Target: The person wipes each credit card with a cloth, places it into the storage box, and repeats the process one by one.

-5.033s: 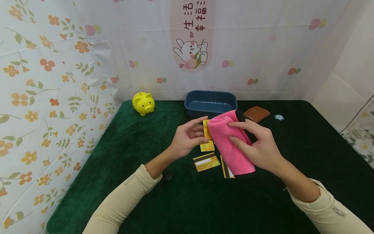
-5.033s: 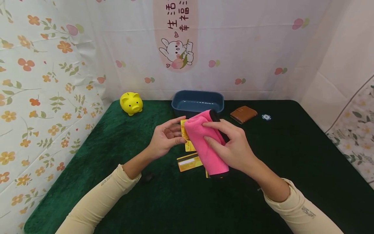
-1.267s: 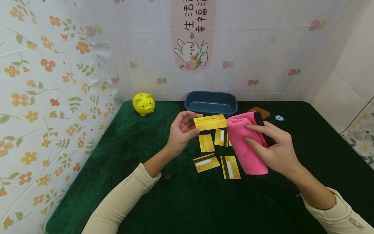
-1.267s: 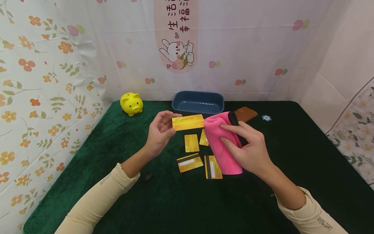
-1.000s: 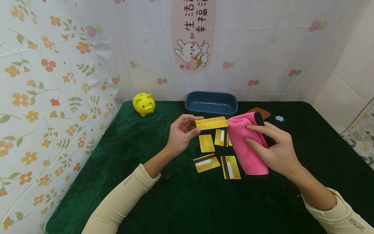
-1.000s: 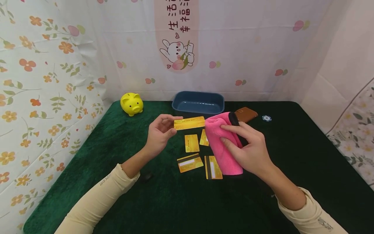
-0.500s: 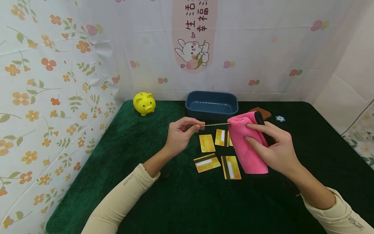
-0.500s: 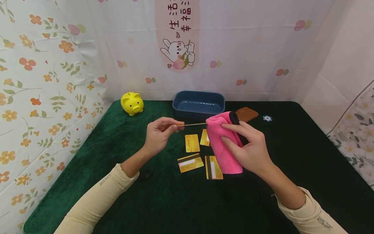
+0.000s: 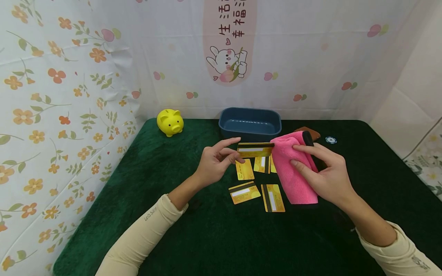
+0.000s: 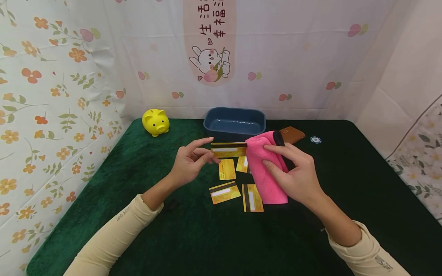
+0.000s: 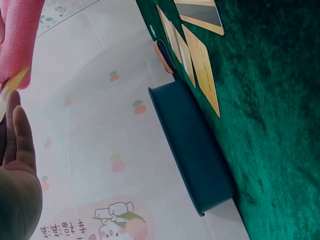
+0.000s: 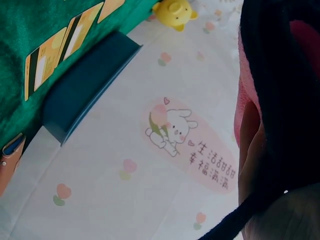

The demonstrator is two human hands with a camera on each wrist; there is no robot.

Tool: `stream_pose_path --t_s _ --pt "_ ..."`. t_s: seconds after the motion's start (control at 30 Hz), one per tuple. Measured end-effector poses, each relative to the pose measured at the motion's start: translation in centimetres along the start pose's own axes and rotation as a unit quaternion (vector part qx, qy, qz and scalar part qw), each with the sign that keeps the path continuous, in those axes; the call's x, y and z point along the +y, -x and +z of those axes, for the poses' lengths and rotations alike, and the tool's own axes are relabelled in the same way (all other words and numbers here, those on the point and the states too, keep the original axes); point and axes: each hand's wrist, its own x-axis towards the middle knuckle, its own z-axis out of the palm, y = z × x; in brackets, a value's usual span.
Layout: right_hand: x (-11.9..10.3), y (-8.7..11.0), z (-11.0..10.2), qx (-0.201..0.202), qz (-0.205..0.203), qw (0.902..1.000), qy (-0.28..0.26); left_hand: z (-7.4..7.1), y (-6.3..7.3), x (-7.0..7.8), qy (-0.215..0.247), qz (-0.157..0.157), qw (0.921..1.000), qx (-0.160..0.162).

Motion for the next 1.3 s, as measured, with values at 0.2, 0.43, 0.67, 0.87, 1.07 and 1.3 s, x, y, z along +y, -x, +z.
stream_pose_path --t_s 0.2,0.43,0.67,0.87,1.07,1.3 --pt "-0.18 0.15 -0.02 0.004 0.018 0.9998 -0.004 0.07 0.06 0.06 0.01 0.006 0.9999 -0.01" --pt "-0.28 0.12 -0.03 0.003 0.025 0.9996 -0.008 0.02 0.07 0.29 0.044 -0.03 0.9983 -0.023" --pt "-0.21 0.1 -0.1 0.004 0.032 0.9994 -0.008 -0.17 0.01 0.59 0.083 -0.075 0.9925 -0.049" --pt "-0.35 0.01 -0.16 0.004 0.042 0.9991 -0.008 -0.17 -0.04 0.58 0.086 -0.087 0.9911 -0.054" --pt "-0.39 -0.11 -0.19 0.004 0.042 0.9991 -0.01 -0.18 -0.16 0.57 0.091 -0.093 0.9903 -0.05" --pt "-0.48 -0.1 -0.21 0.004 0.043 0.999 -0.013 -0.17 -0.2 0.72 0.097 -0.095 0.9895 -0.052"
